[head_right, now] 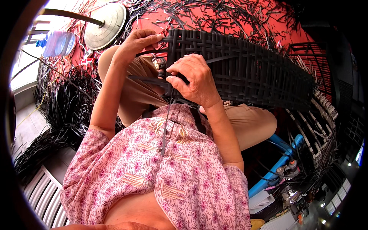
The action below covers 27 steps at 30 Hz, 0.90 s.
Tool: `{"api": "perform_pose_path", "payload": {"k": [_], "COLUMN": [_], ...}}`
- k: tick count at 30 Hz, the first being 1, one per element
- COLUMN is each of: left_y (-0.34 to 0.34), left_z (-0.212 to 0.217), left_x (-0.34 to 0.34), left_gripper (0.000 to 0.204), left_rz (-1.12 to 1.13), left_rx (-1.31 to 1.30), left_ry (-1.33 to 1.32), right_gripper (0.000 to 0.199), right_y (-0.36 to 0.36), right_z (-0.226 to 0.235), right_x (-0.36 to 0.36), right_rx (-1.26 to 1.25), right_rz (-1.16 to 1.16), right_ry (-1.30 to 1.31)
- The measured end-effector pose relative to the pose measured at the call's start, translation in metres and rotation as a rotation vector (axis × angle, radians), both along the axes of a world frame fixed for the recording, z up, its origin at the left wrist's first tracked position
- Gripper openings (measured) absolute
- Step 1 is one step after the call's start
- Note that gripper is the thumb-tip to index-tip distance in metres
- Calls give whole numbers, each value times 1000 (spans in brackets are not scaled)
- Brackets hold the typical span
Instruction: The person sits on the floor and weaves a black plastic basket by hand. They interlace thin black plastic strips through the vertical ribs of the basket frame, occasionally adjusting the basket's position and pulling the strips tight to secure the weave.
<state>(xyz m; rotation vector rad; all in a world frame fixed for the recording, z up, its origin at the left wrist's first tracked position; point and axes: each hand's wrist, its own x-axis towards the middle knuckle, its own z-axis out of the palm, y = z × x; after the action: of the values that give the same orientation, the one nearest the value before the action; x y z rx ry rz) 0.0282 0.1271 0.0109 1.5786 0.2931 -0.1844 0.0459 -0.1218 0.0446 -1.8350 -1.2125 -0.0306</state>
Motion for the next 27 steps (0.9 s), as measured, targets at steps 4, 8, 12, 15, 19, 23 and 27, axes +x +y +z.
{"api": "perform_pose_path", "payload": {"k": [4,8,12,15,19,23,27], "left_y": [5,7,6,4,4,11,-7], "left_z": [-2,0,4,2,3,6,69], "left_x": [-1,-1,-2,-4,-7,-16,-38], "left_gripper": [25,25,25,24,24,24,15], "left_rz": [-45,-54,11,52,73,213,510], "left_rx": [-16,13,12,-20,-29,32,38], "left_ry": [8,-9,-27,-36,-49,-262,-568], "right_gripper": [16,13,11,11,12,13,11], "right_y": [0,-2,-3,-2,-1,0,-4], "right_z": [3,2,4,4,2,5,0], "right_x": [0,-2,-4,-5,-5,-6,-7], "right_rx": [-1,23,22,15,19,31,15], "right_rz": [-2,-30,-60,-60,-69,-54,-68], "right_ry": [-4,-44,-69,-81,-71,-62,-80]}}
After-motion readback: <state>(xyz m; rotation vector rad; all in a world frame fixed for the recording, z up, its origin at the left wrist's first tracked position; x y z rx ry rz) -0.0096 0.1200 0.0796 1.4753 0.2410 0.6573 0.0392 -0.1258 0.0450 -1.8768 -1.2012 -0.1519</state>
